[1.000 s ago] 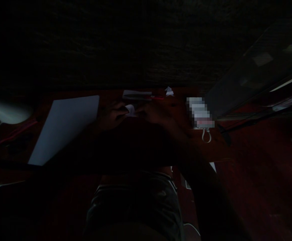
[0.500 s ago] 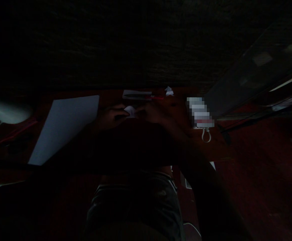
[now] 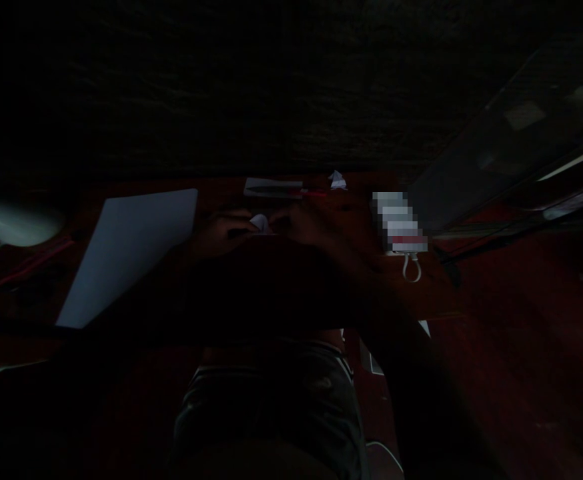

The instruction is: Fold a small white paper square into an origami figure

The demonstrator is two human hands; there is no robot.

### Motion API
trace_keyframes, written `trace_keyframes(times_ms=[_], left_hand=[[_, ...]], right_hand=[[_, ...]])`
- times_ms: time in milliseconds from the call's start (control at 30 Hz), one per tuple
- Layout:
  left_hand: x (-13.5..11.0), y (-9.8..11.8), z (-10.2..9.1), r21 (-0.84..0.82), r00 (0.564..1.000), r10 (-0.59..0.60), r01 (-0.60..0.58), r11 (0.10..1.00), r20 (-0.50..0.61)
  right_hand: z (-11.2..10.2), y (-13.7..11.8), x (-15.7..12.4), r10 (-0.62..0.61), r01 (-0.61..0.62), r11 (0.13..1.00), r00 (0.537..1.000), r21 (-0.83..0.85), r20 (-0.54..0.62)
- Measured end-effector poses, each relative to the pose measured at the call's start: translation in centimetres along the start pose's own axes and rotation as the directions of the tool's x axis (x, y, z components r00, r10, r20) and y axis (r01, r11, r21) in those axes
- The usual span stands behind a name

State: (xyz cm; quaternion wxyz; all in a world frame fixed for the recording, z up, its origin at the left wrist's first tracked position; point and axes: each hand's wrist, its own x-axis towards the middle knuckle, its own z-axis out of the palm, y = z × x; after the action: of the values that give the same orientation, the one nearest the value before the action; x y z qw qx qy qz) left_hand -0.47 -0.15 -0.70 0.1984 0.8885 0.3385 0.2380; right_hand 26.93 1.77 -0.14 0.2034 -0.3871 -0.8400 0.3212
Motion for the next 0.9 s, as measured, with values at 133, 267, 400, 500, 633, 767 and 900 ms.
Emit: trace_keyframes(times_ms=[133,267,400,500,633,767,900], left_hand=[[0.0,0.1,0.0,0.002,1.000,-0.015,0.015,1.000,0.006],[-0.2,0.0,0.0,0.021,1.000,-0.003,0.003,1.000,0.000],[-0.2,-0.4,0.3,0.020,1.000,0.007,-0.007,1.000,-0.013],[-0.2,-0.8,0.5,0.004,0.998,0.013,-0.012,1.000,-0.054],[-0.2,-0.8,0.5,-0.045,0.997,-0.018,0.014,0.999,-0.071],[-0.4,-0.2,0.7,-0.124,0.971,-0.205,0.190,0.974,-0.120],[0.1,0.6,1.4,-0.189,0.909,-0.375,0.342,0.921,-0.183]], right_hand=[[0.0,0.0,0.1,0.033,-0.033,0.998,0.999,-0.044,-0.004],[-0.4,-0.7,-0.2,0.098,-0.099,0.994,0.995,-0.042,-0.015],[-0.7,-1.0,-0.4,0.151,-0.152,0.988,0.987,-0.010,-0.051],[-0.8,-0.6,-0.3,0.091,-0.090,0.996,0.995,0.015,-0.028],[-0.9,-0.7,-0.3,0.042,-0.042,0.998,0.999,0.036,0.008],[-0.5,-2.0,-0.4,0.091,-0.092,0.993,0.996,-0.080,-0.019],[0.5,-2.5,-0.1,0.120,-0.140,0.972,0.986,-0.187,-0.119]])
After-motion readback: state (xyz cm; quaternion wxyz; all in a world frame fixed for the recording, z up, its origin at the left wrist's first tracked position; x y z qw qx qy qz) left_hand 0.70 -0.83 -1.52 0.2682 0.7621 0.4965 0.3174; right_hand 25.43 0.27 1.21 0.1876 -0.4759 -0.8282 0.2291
